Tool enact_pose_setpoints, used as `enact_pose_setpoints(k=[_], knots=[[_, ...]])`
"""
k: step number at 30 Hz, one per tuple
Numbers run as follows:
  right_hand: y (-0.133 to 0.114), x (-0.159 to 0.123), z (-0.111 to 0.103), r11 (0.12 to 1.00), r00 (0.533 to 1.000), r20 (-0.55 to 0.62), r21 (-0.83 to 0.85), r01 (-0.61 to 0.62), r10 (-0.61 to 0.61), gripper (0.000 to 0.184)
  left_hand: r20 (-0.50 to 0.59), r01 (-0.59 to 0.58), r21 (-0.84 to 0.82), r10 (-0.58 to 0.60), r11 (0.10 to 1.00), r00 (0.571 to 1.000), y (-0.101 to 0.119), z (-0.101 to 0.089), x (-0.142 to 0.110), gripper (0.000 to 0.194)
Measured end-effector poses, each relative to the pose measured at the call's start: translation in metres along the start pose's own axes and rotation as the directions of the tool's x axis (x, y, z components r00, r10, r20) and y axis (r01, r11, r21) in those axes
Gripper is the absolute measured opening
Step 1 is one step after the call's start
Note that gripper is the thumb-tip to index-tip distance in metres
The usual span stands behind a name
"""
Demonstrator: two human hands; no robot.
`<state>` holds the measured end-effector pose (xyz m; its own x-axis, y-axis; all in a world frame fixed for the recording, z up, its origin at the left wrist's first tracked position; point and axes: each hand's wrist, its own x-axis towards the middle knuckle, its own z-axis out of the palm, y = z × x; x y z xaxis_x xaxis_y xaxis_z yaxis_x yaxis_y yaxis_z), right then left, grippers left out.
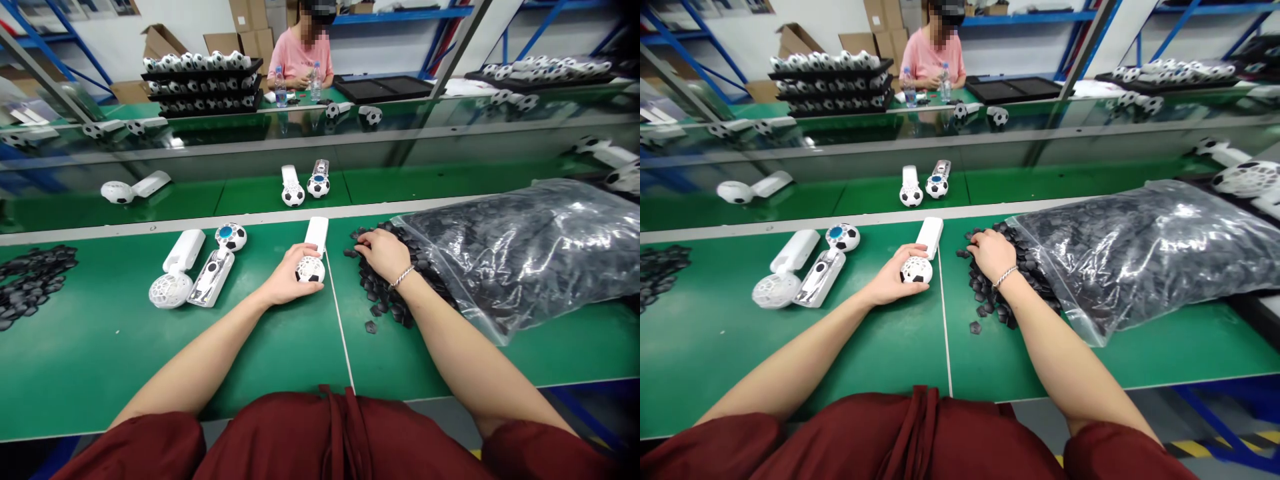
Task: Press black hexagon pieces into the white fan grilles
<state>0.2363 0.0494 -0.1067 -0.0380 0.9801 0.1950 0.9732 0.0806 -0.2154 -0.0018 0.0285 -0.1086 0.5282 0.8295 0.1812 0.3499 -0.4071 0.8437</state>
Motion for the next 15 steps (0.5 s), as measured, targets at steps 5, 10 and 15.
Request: enact_pose_setpoints(k=[5,10,15], knots=[[0.001,0.003,0.003,0.999,0.999,0.021,0.034,0.038,-0.039,0.009,-0.039,0.118,0.065,-0.116,0.991,0.993,0.004,0.000,-0.002,0.053],[0.003,0.003,-0.002,0.984,0.998,0.050,0.179,0.027,-0.037,0.004,-0.036,0.132,0.064,-0.130,0.989,0.991,0.008,-0.003,-0.003,0.053],[-0.019,-0.009,-0.015,0.850,0.974,0.033,0.495,0.178,-0.224,0.013,0.075,0.111,-0.019,-0.109,0.994,0.991,0.012,-0.014,-0.002,0.058]])
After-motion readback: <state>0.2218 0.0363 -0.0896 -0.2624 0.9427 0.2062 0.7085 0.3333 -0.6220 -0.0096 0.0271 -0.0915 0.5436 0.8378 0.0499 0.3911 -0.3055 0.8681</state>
